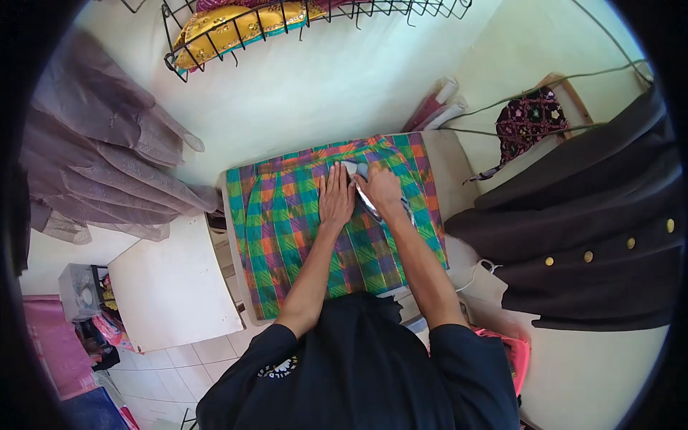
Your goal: Ironing and folding a checkered cloth on a flat surface.
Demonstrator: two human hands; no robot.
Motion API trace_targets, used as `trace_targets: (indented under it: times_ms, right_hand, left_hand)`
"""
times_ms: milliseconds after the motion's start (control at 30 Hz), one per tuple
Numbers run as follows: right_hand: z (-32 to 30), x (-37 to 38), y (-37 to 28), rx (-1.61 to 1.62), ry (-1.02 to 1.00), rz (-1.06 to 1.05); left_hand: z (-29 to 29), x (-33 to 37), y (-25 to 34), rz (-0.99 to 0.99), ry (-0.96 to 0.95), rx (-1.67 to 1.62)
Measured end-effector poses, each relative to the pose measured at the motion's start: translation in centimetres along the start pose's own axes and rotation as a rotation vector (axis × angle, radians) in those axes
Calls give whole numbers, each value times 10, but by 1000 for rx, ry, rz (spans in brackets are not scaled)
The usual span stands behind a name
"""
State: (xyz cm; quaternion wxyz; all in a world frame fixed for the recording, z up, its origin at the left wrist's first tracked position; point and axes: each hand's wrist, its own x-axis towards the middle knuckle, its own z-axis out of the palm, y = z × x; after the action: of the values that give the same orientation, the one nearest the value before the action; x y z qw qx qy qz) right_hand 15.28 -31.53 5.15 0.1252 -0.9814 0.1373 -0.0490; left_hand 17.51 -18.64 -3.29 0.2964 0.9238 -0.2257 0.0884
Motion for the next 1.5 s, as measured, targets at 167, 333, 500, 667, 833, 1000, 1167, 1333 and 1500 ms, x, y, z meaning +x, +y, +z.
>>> trace_targets:
  times_ms: [167,333,500,667,833,1000,1167,1333,1500]
  right_hand:
    - [-9,5,3,7,8,24]
    - [-2,5,2,33,26,20]
    - [-12,5,39,-81,166,215]
    - [-20,0,50,-27,-20,72]
    - [-26,5,48,-28,110,269]
    - [-33,-11,51,-85,36,210]
    - [-29,3,58,8,110,410]
    - [-31,-15,75,-40,66,339]
    - [-39,-4,79,-24,120,373]
  left_hand:
    - [3,-1,1,38,24,74]
    - [6,0,0,11,20,69]
    - [9,0,3,13,12,88]
    - [15,6,30,-92,-78,216]
    - [21,3,34,-99,-26,223]
    - [14,-1,37,-125,-91,224]
    - [12,1,36,-120,-87,231]
    - [20,3,37,-117,-46,207]
    - [21,5,38,-100,-66,235]
